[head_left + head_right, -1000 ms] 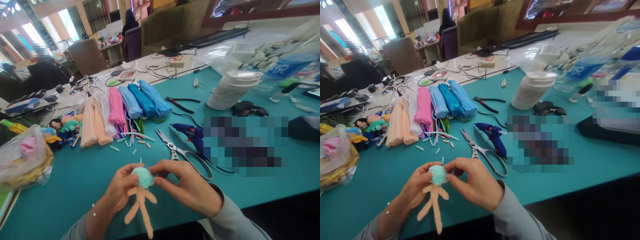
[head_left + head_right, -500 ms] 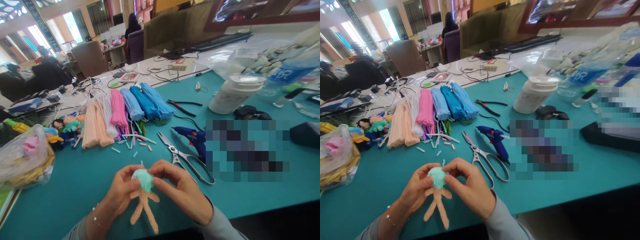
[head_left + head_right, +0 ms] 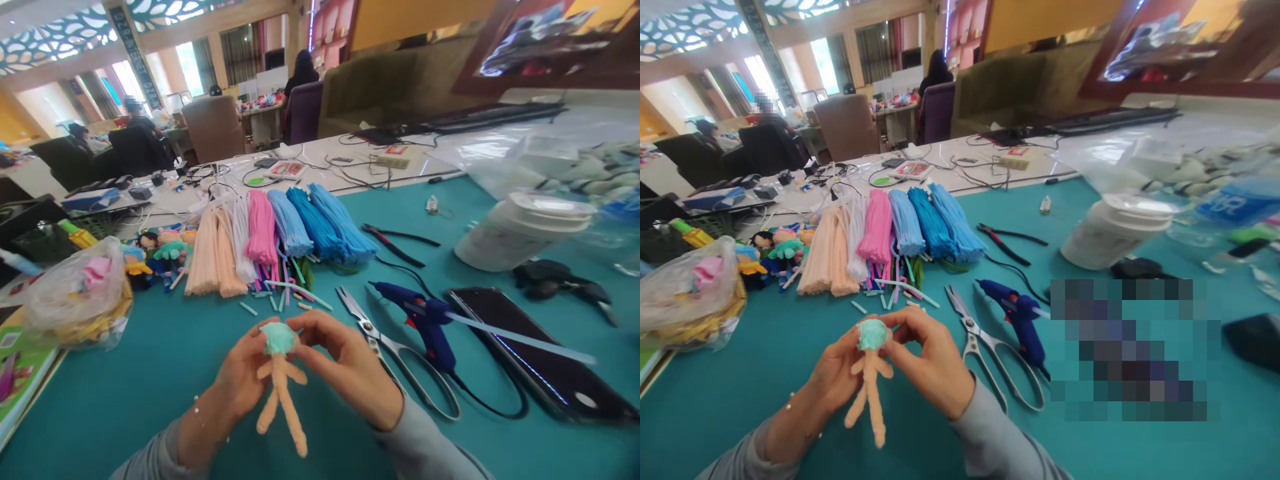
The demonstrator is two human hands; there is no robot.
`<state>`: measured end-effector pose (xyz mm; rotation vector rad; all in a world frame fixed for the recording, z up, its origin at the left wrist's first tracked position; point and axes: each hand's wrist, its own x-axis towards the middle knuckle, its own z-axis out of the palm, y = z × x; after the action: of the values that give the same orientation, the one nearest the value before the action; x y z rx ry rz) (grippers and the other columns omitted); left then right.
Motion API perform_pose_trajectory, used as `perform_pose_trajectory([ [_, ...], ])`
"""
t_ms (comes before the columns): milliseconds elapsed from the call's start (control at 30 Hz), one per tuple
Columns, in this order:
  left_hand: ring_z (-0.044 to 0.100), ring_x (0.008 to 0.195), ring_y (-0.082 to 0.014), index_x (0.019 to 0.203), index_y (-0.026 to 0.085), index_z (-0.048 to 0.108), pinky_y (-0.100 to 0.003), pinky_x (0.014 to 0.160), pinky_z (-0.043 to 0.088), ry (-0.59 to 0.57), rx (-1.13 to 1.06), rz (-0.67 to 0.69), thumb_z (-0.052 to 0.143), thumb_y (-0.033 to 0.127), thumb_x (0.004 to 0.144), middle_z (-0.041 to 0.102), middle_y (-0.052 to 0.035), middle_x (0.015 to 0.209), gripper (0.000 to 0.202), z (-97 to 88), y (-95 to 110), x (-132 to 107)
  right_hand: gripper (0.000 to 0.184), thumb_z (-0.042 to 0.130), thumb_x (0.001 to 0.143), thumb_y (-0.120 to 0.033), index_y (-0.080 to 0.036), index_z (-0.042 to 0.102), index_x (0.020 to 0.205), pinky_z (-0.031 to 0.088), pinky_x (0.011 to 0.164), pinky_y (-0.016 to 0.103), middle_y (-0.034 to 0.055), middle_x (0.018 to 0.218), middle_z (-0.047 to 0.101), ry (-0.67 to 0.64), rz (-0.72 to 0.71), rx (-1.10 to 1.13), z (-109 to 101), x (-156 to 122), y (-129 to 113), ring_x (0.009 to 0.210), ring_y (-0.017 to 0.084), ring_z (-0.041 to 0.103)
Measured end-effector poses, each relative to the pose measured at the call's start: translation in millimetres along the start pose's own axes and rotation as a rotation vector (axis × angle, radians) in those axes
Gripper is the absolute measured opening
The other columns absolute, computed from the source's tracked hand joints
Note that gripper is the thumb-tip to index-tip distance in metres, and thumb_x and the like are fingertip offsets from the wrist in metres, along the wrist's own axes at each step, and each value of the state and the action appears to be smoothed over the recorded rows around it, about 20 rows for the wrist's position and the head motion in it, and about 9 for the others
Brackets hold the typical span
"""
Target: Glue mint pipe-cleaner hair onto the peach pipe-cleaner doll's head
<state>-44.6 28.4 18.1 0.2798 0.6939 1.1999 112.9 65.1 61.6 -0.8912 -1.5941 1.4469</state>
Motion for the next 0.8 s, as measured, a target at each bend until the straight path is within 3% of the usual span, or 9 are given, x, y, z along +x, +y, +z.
perform_pose_trajectory([
  [167, 0.057, 0.054, -0.01, 0.088, 0.013, 0.066, -0.021, 0.049, 0.045, 0.031, 0.003, 0.073, 0.083, 0.028, 0.06, 0.066, -0.0007, 0.072, 0.036, -6.3, 9, 10, 0.018, 0.068, 0.068, -0.028, -0.018, 0.066, 0.083, 0.045, 0.061, 0.029, 0.0002, 0.07, 0.059, -0.054, 0.005, 0.033, 3, 32, 14, 0.062, 0.014, 0.054],
  [300, 0.061, 0.065, -0.0138, 0.088, 0.015, 0.068, -0.024, 0.057, 0.047, 0.071, 0.031, 0.14, 0.083, 0.023, 0.058, 0.069, -0.0038, 0.081, 0.034, -9.3, 15, 12, 0.027, 0.069, 0.069, -0.038, -0.018, 0.061, 0.086, 0.045, 0.058, 0.028, -0.0015, 0.067, 0.056, -0.1, 0.035, 0.088, 3, 44, 29, 0.06, 0.013, 0.055],
  [500, 0.062, 0.072, -0.0179, 0.089, 0.014, 0.069, -0.029, 0.063, 0.047, 0.056, 0.11, 0.149, 0.077, 0.013, 0.056, 0.07, -0.0074, 0.085, 0.034, -16.3, 16, 12, 0.035, 0.071, 0.069, -0.043, -0.016, 0.061, 0.09, 0.045, 0.053, 0.026, -0.0004, 0.066, 0.059, -0.158, 0.105, 0.12, 0, 39, 44, 0.058, 0.014, 0.058],
  [667, 0.06, 0.073, -0.0186, 0.088, 0.013, 0.068, -0.031, 0.066, 0.047, 0.033, 0.192, 0.184, 0.075, 0.021, 0.058, 0.068, -0.0082, 0.087, 0.032, -11.3, 12, 8, 0.034, 0.068, 0.073, -0.044, -0.017, 0.059, 0.092, 0.049, 0.053, 0.029, -0.0005, 0.062, 0.061, -0.196, 0.148, 0.128, 2, 32, 43, 0.055, 0.017, 0.063],
  [800, 0.058, 0.071, -0.0164, 0.086, 0.015, 0.065, -0.027, 0.064, 0.045, 0.123, 0.375, 0.25, 0.076, 0.021, 0.058, 0.067, -0.0056, 0.081, 0.031, -6.6, 11, 1, 0.019, 0.067, 0.072, -0.03, -0.018, 0.063, 0.086, 0.05, 0.057, 0.028, -0.0012, 0.069, 0.059, -0.157, 0.119, 0.083, 7, 29, 36, 0.059, 0.015, 0.062],
])
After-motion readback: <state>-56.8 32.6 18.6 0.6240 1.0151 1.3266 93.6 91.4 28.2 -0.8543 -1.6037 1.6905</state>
